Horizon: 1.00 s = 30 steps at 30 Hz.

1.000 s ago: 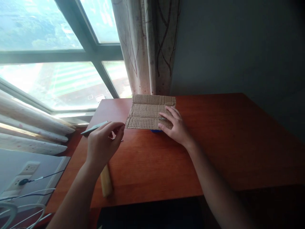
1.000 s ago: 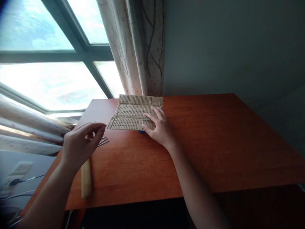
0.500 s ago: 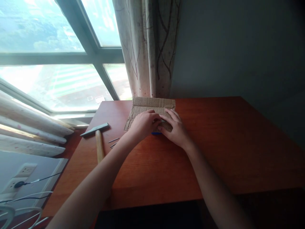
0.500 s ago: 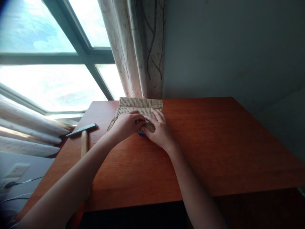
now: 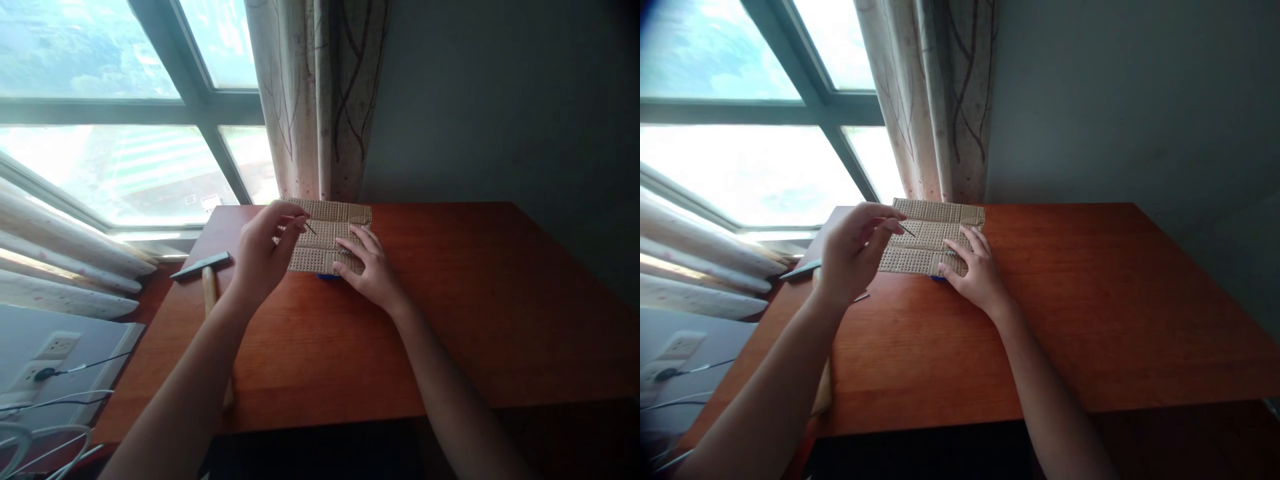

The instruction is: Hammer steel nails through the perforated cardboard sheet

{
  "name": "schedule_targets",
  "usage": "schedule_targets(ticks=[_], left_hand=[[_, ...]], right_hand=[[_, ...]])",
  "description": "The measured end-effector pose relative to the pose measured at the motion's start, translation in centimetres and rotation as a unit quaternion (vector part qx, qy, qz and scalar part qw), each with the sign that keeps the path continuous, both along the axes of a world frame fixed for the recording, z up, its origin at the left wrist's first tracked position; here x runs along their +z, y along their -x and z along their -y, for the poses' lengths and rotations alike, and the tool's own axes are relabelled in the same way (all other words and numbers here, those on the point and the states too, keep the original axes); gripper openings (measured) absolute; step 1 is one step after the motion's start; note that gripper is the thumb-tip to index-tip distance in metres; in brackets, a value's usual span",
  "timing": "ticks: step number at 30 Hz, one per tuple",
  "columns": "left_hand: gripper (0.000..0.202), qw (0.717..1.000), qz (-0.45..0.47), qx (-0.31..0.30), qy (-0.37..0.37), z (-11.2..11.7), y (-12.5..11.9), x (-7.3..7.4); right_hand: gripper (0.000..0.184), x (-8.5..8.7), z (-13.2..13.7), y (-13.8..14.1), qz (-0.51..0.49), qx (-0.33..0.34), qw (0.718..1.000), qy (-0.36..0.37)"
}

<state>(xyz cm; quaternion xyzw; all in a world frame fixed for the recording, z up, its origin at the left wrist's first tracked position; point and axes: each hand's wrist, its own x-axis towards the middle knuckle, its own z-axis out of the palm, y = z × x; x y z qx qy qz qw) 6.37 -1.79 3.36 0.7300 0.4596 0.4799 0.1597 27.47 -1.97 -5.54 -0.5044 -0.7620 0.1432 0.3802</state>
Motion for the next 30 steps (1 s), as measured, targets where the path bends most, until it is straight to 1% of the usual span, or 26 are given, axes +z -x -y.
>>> schedule_targets(ticks=[2, 4, 6, 8, 10, 12, 14, 15, 20, 24, 27, 30], left_hand=[[0.011, 1.0, -0.003, 0.025, 0.019, 1.0, 1.9, 0.5], [0.012, 0.995, -0.038, 0.084, 0.045, 2.0, 4.3, 0.1], [0.016, 0.981, -0.1, 0.147, 0.073, 2.8, 6.7, -1.3], [0.02, 0.957, -0.195, 0.194, 0.09, 3.3, 8.5, -3.1], [0.022, 0.934, -0.283, 0.18, 0.123, 3.6, 9.5, -4.9], [0.023, 0.908, -0.348, 0.173, 0.154, 3.6, 9.8, -6.2], [0.023, 0.89, -0.381, 0.178, 0.176, 3.6, 9.7, -6.9], [0.023, 0.886, -0.386, 0.18, 0.184, 3.6, 9.6, -7.1], [0.023, 0.881, -0.384, 0.183, 0.206, 3.7, 9.5, -7.1], [0.025, 0.885, -0.382, 0.209, 0.164, 3.7, 9.8, -6.6], [0.025, 0.9, -0.357, 0.218, 0.121, 3.6, 9.6, -5.6], [0.022, 0.926, -0.313, 0.2, 0.069, 3.6, 8.2, -4.1]], right_hand=[[0.046, -0.1, 0.0, 0.0, -0.001, -0.001, 1.0, -0.001], [0.045, -0.2, -0.1, 0.0, -0.002, 0.0, 1.0, -0.002], [0.044, -0.2, -0.1, 0.0, -0.004, 0.0, 1.0, -0.004], [0.044, -0.2, -0.1, 0.0, -0.005, 0.0, 1.0, -0.005], [0.044, -0.2, -0.1, 0.0, -0.005, -0.002, 1.0, -0.006], [0.044, -0.2, -0.1, 0.0, -0.003, -0.003, 1.0, -0.007], [0.044, -0.2, -0.1, 0.0, -0.002, -0.003, 1.0, -0.008], [0.044, -0.2, -0.2, 0.0, -0.002, -0.002, 1.0, -0.009], [0.043, -0.4, -0.2, 0.0, -0.006, 0.0, 1.0, -0.011], [0.044, -0.3, -0.2, -0.1, -0.006, 0.001, 1.0, -0.006], [0.043, -0.2, -0.1, 0.0, -0.004, -0.001, 1.0, -0.007], [0.044, -0.2, -0.1, 0.0, -0.002, -0.002, 1.0, -0.007]])
